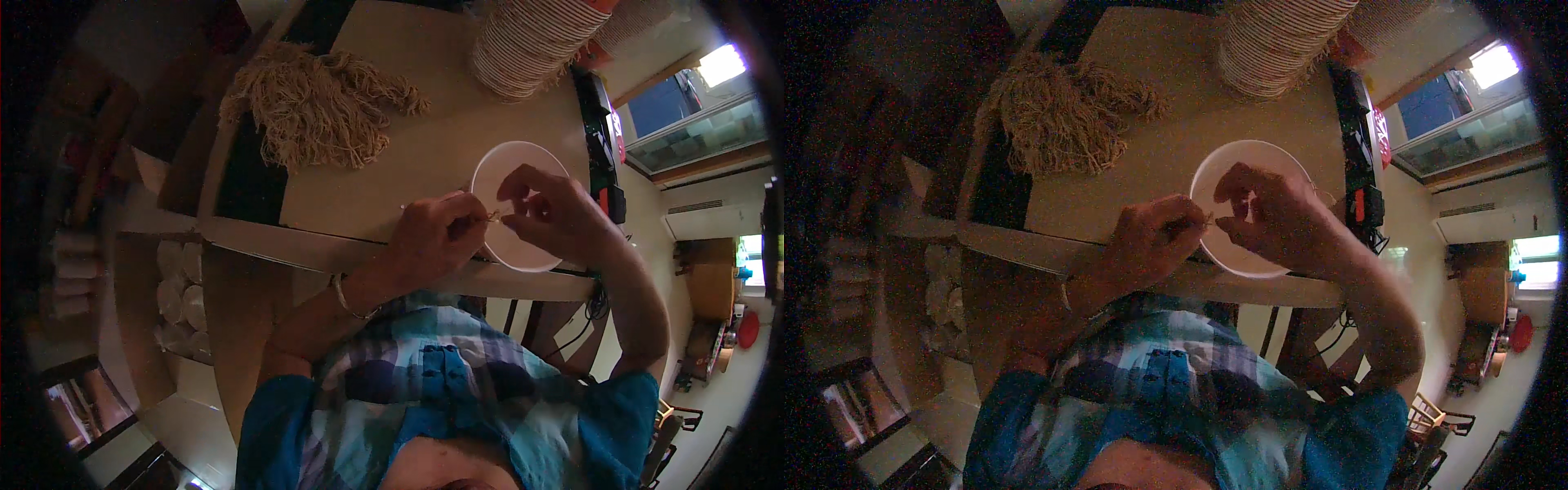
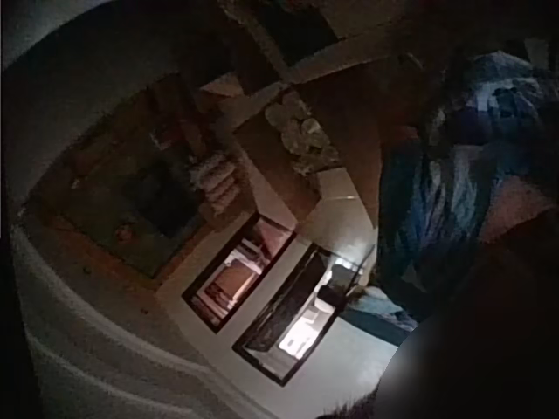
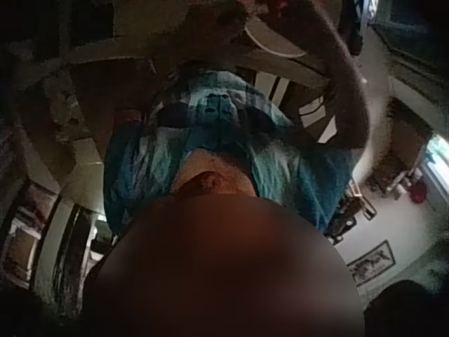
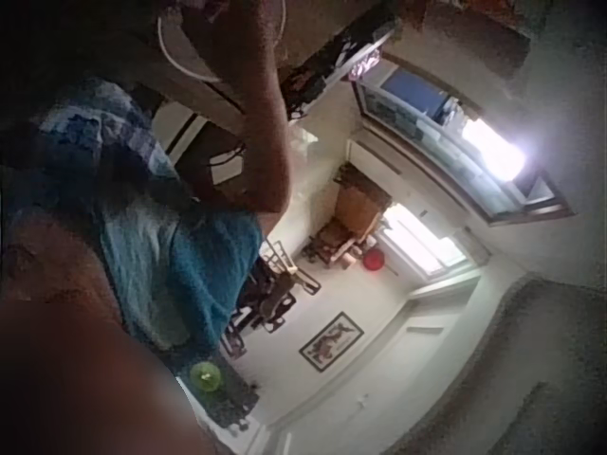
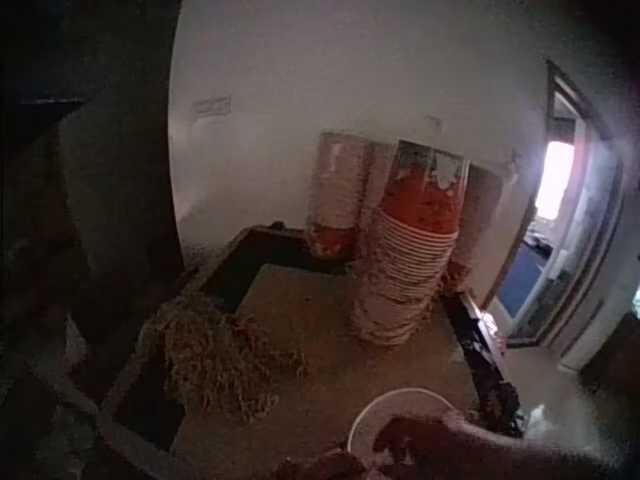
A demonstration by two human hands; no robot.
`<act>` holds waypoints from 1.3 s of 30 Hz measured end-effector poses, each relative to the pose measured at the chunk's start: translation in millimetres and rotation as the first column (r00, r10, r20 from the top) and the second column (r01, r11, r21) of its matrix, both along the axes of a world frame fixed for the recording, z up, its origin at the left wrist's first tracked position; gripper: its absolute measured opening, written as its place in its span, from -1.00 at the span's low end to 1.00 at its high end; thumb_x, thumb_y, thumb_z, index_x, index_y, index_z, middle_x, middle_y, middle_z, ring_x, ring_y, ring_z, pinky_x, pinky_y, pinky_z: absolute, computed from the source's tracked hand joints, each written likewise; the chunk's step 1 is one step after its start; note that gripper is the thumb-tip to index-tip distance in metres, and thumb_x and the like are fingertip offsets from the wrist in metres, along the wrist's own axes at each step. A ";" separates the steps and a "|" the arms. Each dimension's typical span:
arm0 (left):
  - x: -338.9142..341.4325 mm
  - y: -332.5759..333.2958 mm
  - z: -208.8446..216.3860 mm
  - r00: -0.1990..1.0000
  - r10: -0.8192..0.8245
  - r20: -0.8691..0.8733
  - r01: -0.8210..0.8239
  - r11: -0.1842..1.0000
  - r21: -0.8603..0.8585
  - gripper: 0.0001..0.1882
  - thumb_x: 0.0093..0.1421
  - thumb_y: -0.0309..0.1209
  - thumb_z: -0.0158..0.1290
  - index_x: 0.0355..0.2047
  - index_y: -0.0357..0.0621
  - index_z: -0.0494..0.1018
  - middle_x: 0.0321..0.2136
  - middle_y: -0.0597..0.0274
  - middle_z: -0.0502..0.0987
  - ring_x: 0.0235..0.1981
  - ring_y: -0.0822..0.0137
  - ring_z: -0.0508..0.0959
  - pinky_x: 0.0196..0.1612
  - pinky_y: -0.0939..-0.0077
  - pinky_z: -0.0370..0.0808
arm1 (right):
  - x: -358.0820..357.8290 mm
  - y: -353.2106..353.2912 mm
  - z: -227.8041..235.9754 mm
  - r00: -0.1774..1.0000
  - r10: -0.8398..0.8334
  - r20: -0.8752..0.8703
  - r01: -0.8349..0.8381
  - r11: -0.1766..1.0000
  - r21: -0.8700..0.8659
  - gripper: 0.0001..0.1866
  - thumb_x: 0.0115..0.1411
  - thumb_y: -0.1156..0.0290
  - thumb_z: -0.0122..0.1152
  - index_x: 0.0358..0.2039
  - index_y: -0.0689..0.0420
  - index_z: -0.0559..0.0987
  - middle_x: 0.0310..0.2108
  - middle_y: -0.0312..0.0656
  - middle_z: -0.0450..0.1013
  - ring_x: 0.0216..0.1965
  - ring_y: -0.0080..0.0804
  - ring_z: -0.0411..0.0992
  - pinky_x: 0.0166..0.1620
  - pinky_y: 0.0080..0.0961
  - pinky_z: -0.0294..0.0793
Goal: Thread a rubber band through a paper cup and pack a stack of cups into a plastic bag.
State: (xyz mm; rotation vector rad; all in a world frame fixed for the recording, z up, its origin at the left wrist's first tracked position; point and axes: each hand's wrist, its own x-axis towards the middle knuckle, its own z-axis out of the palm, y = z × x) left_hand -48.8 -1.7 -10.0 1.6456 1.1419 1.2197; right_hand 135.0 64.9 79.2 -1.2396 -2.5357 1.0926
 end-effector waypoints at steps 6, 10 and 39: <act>3.1 -1.2 0.3 1.000 0.016 0.018 -0.016 1.000 0.013 -0.93 0.09 -0.50 0.10 -0.41 -0.24 0.48 -0.49 0.05 0.53 -0.48 0.22 0.60 -0.40 0.41 0.51 | -0.2 -8.9 -11.2 0.998 -0.053 -0.029 0.050 0.993 -0.111 -0.86 0.11 0.49 0.25 -0.30 0.17 0.51 -0.41 -0.27 0.45 -0.41 -0.60 0.40 -0.35 -0.66 0.46; 4.5 -0.4 -1.5 0.998 0.057 -0.020 -0.055 0.994 0.092 -0.93 0.07 -0.50 0.10 -0.43 -0.24 0.47 -0.51 0.06 0.52 -0.51 0.23 0.59 -0.43 0.43 0.50 | -0.2 -11.1 -20.3 0.993 -0.027 -0.112 0.036 0.996 0.085 -0.91 0.10 0.53 0.22 -0.36 0.21 0.53 -0.42 -0.24 0.48 -0.43 -0.62 0.41 -0.35 -0.61 0.47; 2.7 -1.6 -2.9 0.999 0.051 -0.011 -0.051 0.999 0.013 -0.91 0.12 -0.45 0.10 -0.40 -0.22 0.49 -0.48 0.08 0.53 -0.51 0.26 0.58 -0.43 0.45 0.48 | -6.0 -17.1 -12.2 0.991 0.044 -0.129 -0.016 0.978 0.209 -0.88 0.05 0.55 0.20 -0.38 0.19 0.47 -0.38 -0.15 0.41 -0.44 -0.27 0.44 -0.40 -0.46 0.42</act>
